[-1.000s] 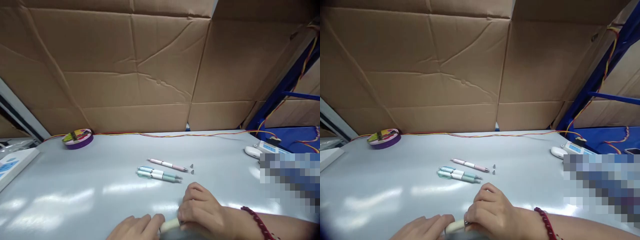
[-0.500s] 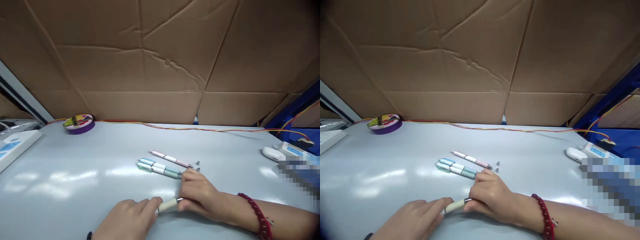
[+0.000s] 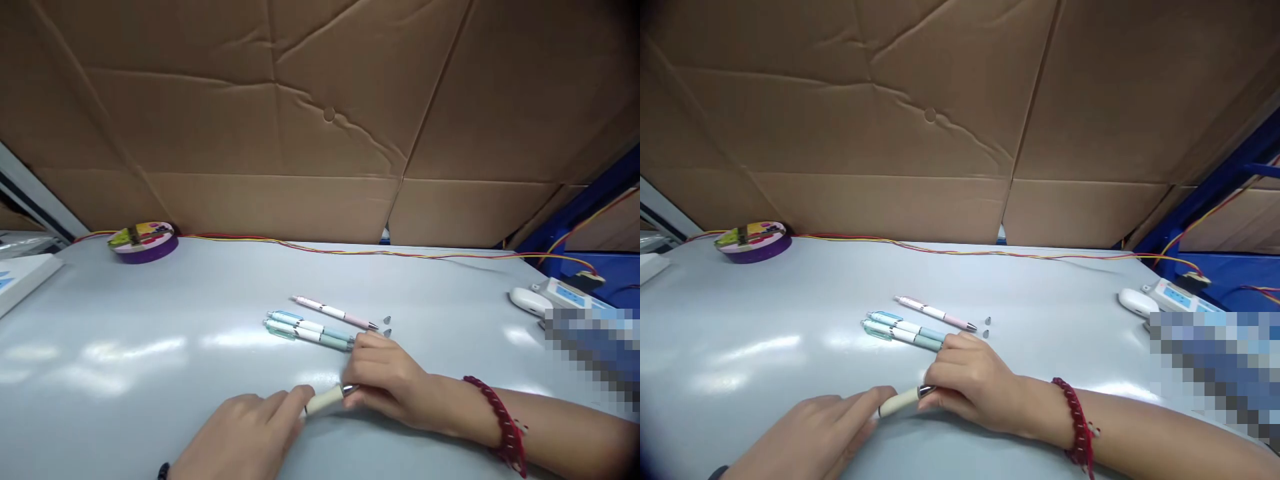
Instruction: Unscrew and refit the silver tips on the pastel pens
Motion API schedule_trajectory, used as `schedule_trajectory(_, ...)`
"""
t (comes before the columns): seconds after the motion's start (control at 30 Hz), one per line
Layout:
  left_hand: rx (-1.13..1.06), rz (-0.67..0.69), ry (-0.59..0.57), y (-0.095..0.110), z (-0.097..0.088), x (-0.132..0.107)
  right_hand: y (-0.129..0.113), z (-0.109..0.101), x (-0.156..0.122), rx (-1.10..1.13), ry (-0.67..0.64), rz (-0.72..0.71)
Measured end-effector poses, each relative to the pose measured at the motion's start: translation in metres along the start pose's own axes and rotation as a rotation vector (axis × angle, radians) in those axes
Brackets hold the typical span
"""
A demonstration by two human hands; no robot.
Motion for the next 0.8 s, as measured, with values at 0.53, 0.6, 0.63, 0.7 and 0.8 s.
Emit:
schedule_trajectory(0.53,-0.058,-0.181,-0.231,-0.001,-0.003,0.001,-0.004,-0.002,0.001,-0.079,0.038,-0.025)
schedule_trajectory(0.6,-0.080,-0.199,-0.234,-0.002,-0.003,0.002,-0.002,-0.002,0.000,-0.019,0.045,-0.016)
schedule_trajectory(0.63,-0.091,-0.203,-0.237,-0.002,-0.004,0.003,-0.003,-0.002,0.000,0.000,0.049,-0.025)
schedule_trajectory(0.7,-0.105,-0.205,-0.238,-0.001,-0.004,0.003,-0.004,-0.002,-0.001,0.015,0.060,-0.053)
schedule_trajectory(0.8,-0.108,-0.205,-0.237,-0.002,-0.003,0.002,-0.005,-0.003,-0.003,0.011,0.071,-0.088)
Point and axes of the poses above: each hand's wrist, its own x-axis towards the middle knuckle, its own z-axis out of the palm, y = z × x, the point moved 8 cm from there along x, towards the middle knuckle, and after that the axes turned 12 degrees about -x, right-handed, at the moved point
